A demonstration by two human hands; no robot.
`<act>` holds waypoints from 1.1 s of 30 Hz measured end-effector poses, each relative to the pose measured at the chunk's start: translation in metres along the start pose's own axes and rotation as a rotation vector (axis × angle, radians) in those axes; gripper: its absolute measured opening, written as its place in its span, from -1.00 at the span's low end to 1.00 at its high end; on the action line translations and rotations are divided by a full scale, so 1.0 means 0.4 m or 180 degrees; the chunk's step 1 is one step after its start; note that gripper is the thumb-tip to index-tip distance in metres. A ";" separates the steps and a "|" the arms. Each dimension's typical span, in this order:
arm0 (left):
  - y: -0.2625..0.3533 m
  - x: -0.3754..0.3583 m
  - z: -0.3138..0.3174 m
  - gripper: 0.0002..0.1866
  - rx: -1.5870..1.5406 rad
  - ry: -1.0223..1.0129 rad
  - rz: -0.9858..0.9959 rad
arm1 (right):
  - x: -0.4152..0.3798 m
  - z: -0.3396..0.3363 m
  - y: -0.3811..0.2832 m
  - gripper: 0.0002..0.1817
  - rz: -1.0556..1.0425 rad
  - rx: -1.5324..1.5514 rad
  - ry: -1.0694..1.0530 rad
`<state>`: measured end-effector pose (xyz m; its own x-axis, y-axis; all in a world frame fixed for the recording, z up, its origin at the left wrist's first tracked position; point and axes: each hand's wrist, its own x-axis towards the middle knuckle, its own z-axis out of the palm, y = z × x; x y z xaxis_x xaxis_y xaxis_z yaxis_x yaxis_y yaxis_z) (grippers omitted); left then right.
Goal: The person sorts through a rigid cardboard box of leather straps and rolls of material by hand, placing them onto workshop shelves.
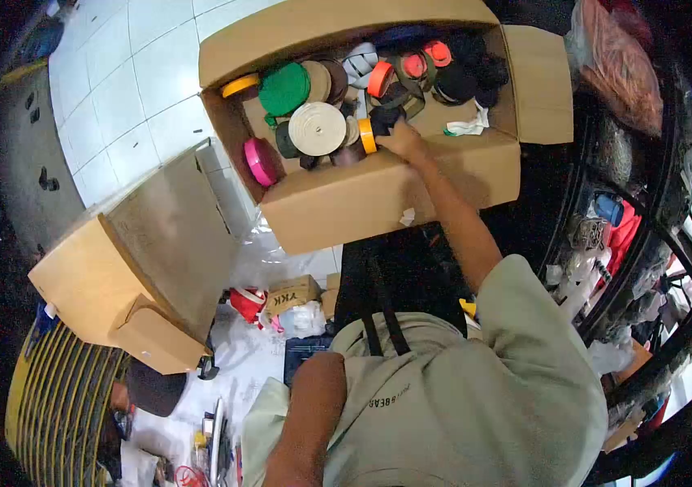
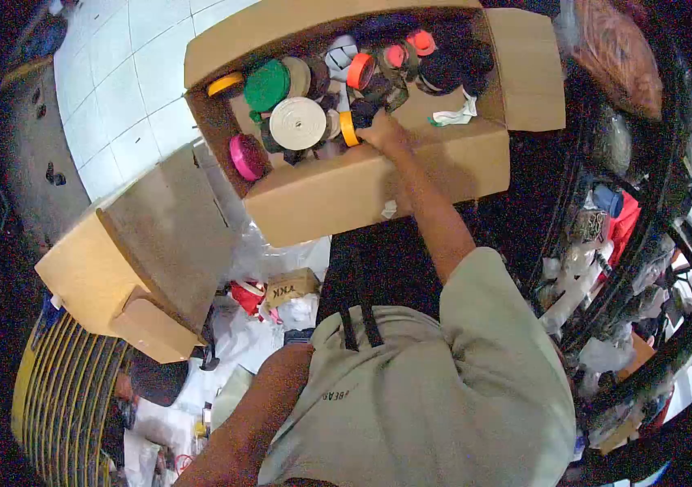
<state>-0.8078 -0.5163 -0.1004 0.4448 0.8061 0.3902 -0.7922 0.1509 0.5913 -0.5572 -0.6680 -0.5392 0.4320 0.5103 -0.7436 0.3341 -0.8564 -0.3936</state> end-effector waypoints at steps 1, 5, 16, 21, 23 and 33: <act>0.008 0.003 0.006 -0.74 -0.0020 -0.0079 0.0035 | 0.008 0.009 0.000 -0.08 0.0103 0.0020 0.0062; 0.046 0.018 0.025 -0.69 -0.0021 -0.0427 0.0171 | 0.045 0.043 0.063 -0.36 -0.0386 0.0402 0.0242; 0.094 0.035 0.103 -0.50 0.0020 -0.1303 0.0604 | -0.111 -0.120 -0.374 -0.46 -0.0903 0.0106 0.0501; -0.062 -0.065 -0.073 -0.53 0.0110 0.1222 0.0445 | 0.116 -0.012 -0.542 -0.14 -0.1162 0.0039 0.1186; -0.096 -0.128 -0.132 -0.43 0.0698 0.1650 -0.0143 | 0.154 0.050 -0.588 0.01 -0.0888 -0.0665 0.1109; -0.118 -0.256 -0.173 -0.46 0.1882 0.1727 -0.1131 | 0.182 0.030 -0.522 0.24 -0.0814 0.0271 0.0207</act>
<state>-0.8448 -0.5665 -0.2173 0.2449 0.9513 -0.1872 -0.2315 0.2448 0.9415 -0.6057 -0.4530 -0.5175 0.3965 0.7123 -0.5792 0.3688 -0.7013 -0.6101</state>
